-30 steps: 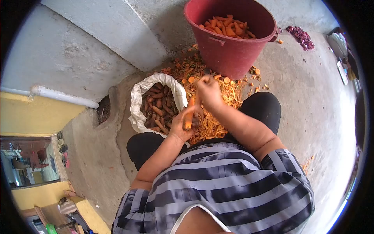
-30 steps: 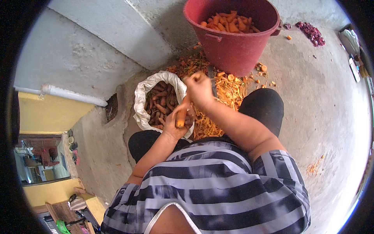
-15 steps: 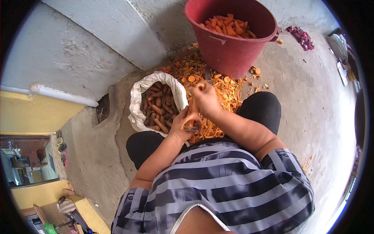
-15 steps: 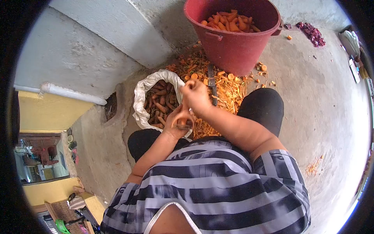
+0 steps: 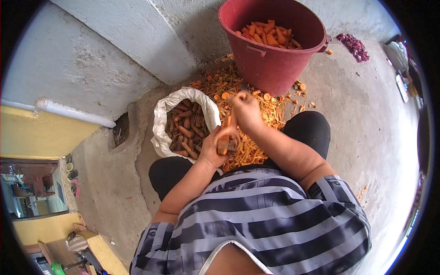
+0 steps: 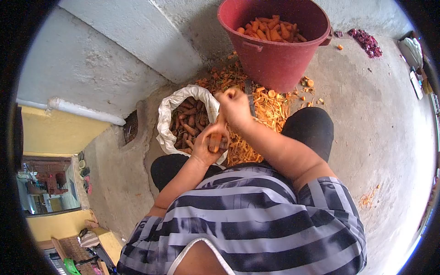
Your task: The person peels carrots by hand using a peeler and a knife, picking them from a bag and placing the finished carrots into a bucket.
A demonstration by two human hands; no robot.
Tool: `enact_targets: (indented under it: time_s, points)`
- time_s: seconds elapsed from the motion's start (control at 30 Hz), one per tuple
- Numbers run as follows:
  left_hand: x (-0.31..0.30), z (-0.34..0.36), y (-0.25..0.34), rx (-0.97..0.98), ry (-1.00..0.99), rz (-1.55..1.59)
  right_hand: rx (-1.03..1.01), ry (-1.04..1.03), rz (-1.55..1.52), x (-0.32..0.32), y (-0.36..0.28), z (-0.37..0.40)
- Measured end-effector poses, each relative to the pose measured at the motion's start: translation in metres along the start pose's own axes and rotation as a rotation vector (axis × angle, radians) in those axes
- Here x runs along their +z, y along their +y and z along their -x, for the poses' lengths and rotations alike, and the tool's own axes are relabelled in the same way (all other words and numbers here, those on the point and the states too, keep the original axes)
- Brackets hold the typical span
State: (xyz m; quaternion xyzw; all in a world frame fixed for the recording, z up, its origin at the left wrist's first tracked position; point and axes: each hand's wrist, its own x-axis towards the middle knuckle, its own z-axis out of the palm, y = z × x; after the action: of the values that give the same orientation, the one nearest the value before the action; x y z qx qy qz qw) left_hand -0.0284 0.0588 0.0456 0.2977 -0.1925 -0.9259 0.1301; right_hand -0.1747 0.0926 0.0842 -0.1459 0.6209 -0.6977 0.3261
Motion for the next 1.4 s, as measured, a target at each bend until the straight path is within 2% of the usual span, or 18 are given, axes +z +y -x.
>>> enact_targets:
  time_s: [0.03, 0.07, 0.17, 0.23, 0.3, 0.43, 0.5, 0.57, 0.6, 0.67, 0.73, 0.83, 0.93, 1.03, 1.07, 1.1, 1.2, 1.4]
  points:
    - [0.001, -0.001, 0.000, -0.020, 0.026, 0.040, -0.064, -0.051, 0.108, 0.004, 0.006, 0.010]
    - [0.003, 0.000, -0.001, -0.039, 0.050, 0.080, -0.106, -0.063, -0.164, 0.011, 0.016, 0.013]
    - [0.003, 0.001, -0.002, -0.101, 0.007, 0.132, -0.041, 0.076, 0.147, -0.003, 0.033, -0.039]
    - [0.003, 0.003, -0.005, -0.144, -0.060, 0.140, -0.128, 0.272, 0.068, -0.022, 0.065, -0.098]
    - [0.002, 0.002, -0.003, -0.155, -0.101, 0.161, -0.138, 0.374, 0.035, -0.032, 0.038, -0.095]
    - [0.007, 0.004, 0.003, -0.045, -0.001, 0.136, -0.068, 0.102, -0.055, -0.013, 0.001, -0.033]
    - [0.008, 0.003, 0.003, -0.021, 0.061, 0.123, -0.095, -0.019, 0.134, -0.001, 0.000, 0.006]
    - [0.003, -0.001, -0.002, -0.051, 0.075, 0.179, -0.125, -0.096, 0.069, 0.005, 0.020, 0.008]
    - [0.013, 0.003, -0.003, 0.002, 0.073, 0.112, -0.110, -0.085, 0.096, 0.002, 0.019, -0.001]
    - [0.002, -0.001, -0.005, -0.107, -0.026, 0.162, 0.051, 0.117, 0.043, 0.000, 0.035, -0.039]
    - [0.003, 0.001, -0.007, -0.178, -0.059, 0.175, -0.135, 0.295, 0.066, -0.017, 0.056, -0.093]
    - [0.012, 0.005, -0.003, -0.149, -0.113, 0.188, -0.119, 0.430, 0.036, -0.030, 0.030, -0.100]
    - [0.002, 0.001, 0.002, -0.099, -0.064, 0.145, -0.029, 0.185, -0.088, -0.017, 0.019, -0.065]
    - [-0.005, -0.004, 0.003, -0.108, -0.084, 0.080, -0.073, 0.048, 0.018, -0.001, 0.020, -0.034]
    - [-0.005, -0.002, 0.002, -0.120, -0.091, 0.065, 0.002, 0.142, 0.060, 0.000, 0.021, -0.043]
    - [-0.003, 0.001, 0.003, -0.128, -0.098, 0.048, 0.100, 0.169, -0.149, -0.007, 0.040, -0.066]
    - [-0.001, 0.009, 0.008, -0.087, -0.132, -0.022, -0.016, 0.361, 0.154, -0.032, 0.066, -0.115]
    - [-0.047, -0.015, 0.011, -0.014, 0.028, -0.070, 0.288, 0.279, 0.346, -0.042, 0.148, -0.135]
